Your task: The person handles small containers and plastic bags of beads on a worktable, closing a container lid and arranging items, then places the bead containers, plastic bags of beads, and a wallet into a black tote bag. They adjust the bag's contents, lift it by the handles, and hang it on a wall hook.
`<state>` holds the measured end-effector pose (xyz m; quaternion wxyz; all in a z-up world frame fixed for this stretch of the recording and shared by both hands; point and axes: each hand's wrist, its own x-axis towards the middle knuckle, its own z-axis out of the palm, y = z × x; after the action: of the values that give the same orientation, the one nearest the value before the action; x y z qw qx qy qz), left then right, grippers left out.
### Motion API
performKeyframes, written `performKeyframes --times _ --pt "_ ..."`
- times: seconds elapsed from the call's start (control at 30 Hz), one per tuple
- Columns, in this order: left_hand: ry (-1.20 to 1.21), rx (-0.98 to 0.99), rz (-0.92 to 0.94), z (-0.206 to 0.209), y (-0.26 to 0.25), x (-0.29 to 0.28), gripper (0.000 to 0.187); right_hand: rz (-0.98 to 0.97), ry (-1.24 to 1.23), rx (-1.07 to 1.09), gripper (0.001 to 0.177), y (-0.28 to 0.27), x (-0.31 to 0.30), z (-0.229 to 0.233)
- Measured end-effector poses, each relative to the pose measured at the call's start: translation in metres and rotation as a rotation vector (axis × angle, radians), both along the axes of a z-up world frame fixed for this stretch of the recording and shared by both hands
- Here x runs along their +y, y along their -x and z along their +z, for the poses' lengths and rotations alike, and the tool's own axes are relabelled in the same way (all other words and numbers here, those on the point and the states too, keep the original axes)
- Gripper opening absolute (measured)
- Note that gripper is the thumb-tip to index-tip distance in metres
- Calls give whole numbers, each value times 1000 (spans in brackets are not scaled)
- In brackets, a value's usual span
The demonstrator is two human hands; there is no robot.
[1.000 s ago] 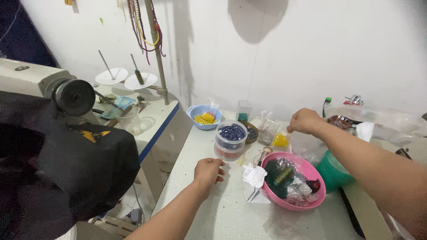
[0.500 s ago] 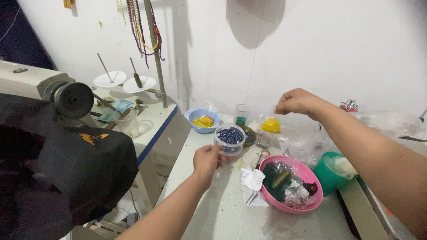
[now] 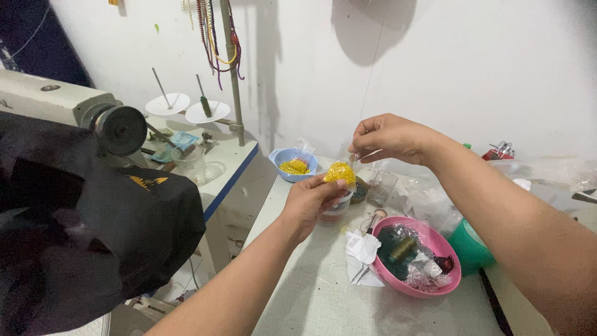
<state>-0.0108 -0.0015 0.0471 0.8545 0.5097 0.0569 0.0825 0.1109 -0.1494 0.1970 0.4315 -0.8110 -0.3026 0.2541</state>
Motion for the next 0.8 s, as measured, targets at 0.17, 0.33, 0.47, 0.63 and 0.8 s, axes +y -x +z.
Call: performKeyframes --times 0.17,0.33,0.47,0.63,0.8 --pt "7 16 38 0 4 3 33 -27 5 2 13 8 4 -1" --pt "-13 26 53 1 9 5 30 -21 -45 21 14 8 5 -5" --pt "-28 12 46 4 9 8 30 -13 -77 16 13 5 4 -6" --pt "-28 -41 54 6 7 13 27 11 -197 -12 12 1 8 -9" --pt "-1 -28 43 6 7 19 28 37 -205 6 11 0 13 -13"
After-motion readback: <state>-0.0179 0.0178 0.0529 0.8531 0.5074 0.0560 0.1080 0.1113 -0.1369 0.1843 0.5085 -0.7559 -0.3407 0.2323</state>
